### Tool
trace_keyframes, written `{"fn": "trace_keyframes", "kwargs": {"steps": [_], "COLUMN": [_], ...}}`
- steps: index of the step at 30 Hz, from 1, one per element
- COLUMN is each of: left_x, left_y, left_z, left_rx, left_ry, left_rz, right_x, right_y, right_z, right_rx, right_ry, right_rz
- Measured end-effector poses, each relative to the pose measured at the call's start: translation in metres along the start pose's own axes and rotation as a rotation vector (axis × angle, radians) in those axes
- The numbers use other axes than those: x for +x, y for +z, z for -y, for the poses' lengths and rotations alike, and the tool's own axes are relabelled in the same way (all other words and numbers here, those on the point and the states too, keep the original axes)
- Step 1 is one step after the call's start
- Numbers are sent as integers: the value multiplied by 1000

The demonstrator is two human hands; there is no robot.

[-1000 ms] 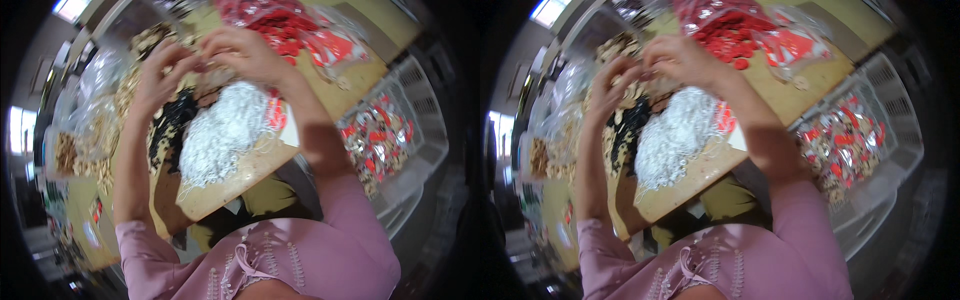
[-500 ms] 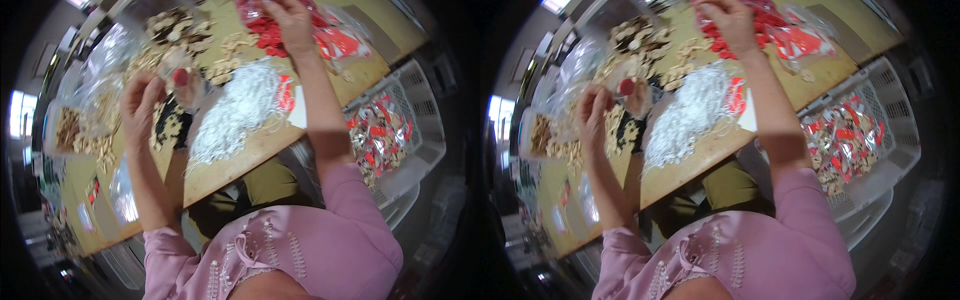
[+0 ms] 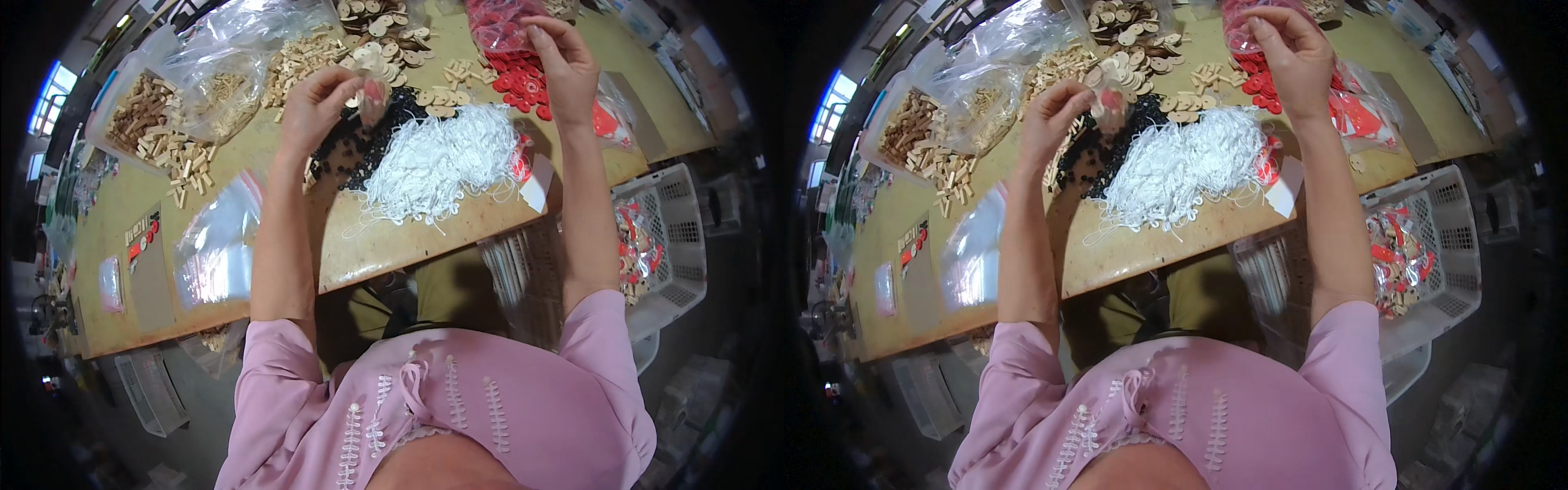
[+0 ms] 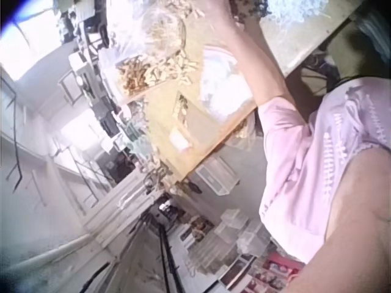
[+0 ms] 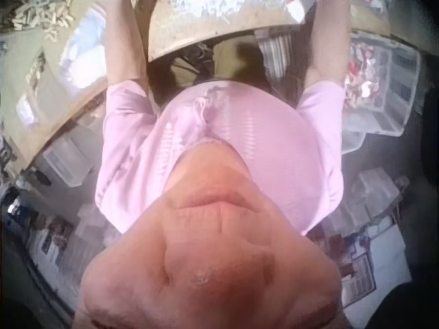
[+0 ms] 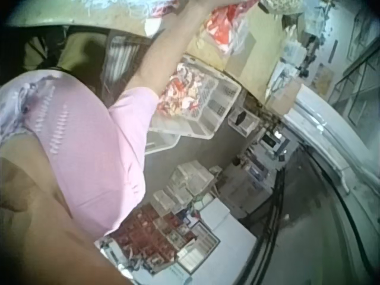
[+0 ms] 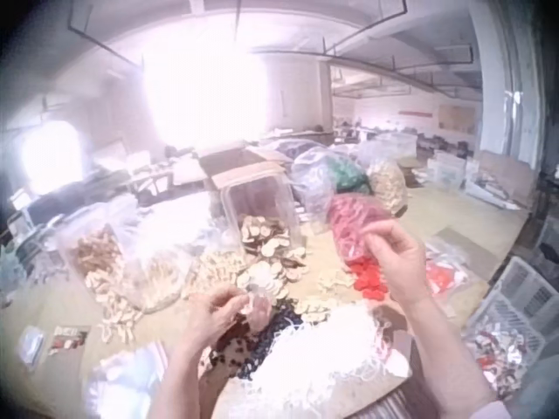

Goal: The person assembles small craft kits by picking wooden pegs, black beads, wooden discs, white strings, and red tags from a table and placing them into clear plastic bags. The person then seals the bags and sets them aside.

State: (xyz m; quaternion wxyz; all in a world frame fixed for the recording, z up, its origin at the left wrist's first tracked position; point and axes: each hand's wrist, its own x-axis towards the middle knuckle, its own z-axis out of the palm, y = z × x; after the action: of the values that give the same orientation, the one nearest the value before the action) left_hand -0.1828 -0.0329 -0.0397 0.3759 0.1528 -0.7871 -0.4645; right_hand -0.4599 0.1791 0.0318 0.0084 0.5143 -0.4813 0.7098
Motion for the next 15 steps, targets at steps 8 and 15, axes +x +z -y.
{"fn": "trace_keyframes", "kwargs": {"steps": [8,15], "left_x": [1,-12], "left_y": [-25,-11], "left_z": [-19,-77], "left_rx": [-163,-212], "left_ry": [82,205], "left_rz": [-96,-117], "right_x": [-113,-184], "right_y": [-80,-87], "right_z": [56,64], "right_rx": [-651,-970], "right_ry": [316,375], "right_rz": [252,491]}}
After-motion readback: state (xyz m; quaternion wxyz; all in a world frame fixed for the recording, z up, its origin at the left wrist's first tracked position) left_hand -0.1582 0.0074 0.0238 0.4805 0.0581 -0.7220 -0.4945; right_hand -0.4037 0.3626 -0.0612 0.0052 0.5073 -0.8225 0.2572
